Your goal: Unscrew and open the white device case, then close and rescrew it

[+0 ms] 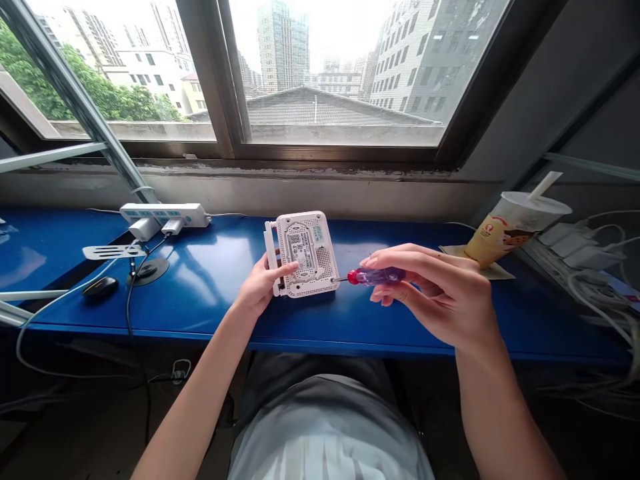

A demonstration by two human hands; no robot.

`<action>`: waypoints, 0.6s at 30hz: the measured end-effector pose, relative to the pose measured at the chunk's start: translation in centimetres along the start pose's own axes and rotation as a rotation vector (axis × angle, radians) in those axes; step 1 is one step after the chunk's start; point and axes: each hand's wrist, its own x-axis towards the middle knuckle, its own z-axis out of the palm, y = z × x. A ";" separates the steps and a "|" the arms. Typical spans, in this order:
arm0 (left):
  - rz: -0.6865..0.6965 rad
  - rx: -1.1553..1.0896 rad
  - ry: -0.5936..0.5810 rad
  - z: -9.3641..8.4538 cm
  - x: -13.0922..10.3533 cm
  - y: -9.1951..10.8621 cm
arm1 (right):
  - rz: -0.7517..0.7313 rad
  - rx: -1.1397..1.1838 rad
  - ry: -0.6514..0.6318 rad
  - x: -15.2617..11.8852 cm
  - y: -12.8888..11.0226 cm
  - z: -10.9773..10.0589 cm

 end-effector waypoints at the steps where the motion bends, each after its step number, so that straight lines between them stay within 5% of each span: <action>1: 0.001 0.001 -0.002 0.0 0.0 0.0 | -0.009 -0.011 0.005 0.0 0.0 0.0; 18: -0.016 0.018 -0.071 -0.6 0.4 -0.1 | -0.143 -0.040 0.087 0.0 0.1 -0.1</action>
